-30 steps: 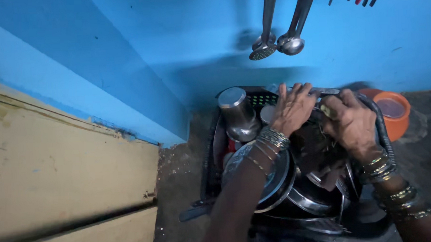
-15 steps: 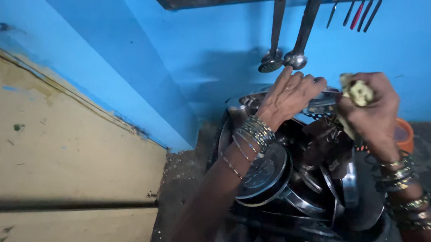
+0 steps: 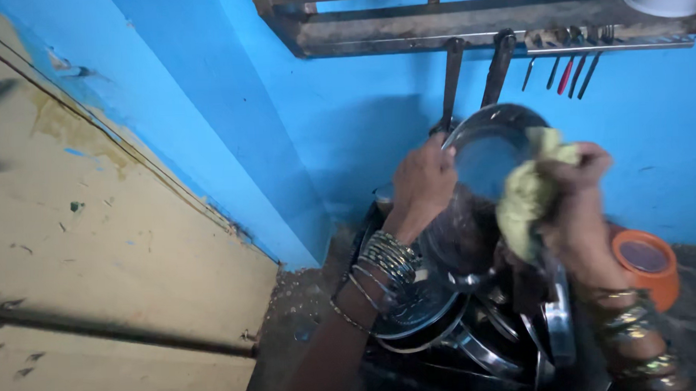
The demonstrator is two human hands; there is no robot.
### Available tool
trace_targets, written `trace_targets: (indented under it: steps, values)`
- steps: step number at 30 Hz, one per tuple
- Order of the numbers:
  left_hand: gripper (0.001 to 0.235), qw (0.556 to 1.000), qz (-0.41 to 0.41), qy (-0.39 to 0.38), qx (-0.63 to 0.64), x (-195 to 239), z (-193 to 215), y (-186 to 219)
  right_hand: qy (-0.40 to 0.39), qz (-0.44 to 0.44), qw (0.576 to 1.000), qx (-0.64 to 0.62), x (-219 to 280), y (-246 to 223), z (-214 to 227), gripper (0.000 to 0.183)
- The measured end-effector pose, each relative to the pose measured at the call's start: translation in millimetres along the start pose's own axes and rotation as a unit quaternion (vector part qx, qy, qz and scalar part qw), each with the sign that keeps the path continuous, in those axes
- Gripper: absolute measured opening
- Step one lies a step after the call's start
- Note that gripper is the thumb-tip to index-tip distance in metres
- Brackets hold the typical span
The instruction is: The person dries multiple stainless steel plates and bowls with a yellow cloth, then places them into a wall-mounted dish rack. The person handles items one at a time, wiping both sides before stacking them in the rack.
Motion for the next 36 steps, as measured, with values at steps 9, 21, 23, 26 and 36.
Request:
trace_targets:
  steps: [9, 21, 23, 26, 36]
  values:
    - [0.043, 0.991, 0.117, -0.015, 0.068, 33.5, -28.2, -80.9, -0.189, 0.412, 0.543, 0.707, 108.9, 29.9, -91.3, 0.052]
    - [0.047, 0.972, 0.148, -0.117, 0.142, 75.3, -54.1, -66.8, -0.155, 0.394, 0.763, 0.489, 38.4, 32.9, -89.6, 0.047]
    - [0.044, 0.981, 0.138, -0.086, 0.105, 75.7, -49.1, -60.6, -0.057, 0.346, 0.718, 0.601, 21.9, 27.8, -74.9, 0.064]
    - [0.041, 0.989, 0.083, -0.016, 0.125, 82.8, -46.5, -48.4, -0.070, 0.317, 0.714, 0.620, 5.4, 29.0, -60.3, 0.058]
    - [0.036, 0.958, 0.033, -0.164, 0.233, 73.5, -43.8, -42.9, -0.247, 0.383, 0.648, 0.610, 22.8, 0.9, -104.7, 0.066]
Point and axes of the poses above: each hand's wrist, its own x-axis away from the middle knuckle, its own z-axis out of the back of the hand, y = z × x, the point moved 8 cm from there along -x, towards the middle knuckle, and after that the axes turned 6 degrees about -y, right-handed, at the moved point
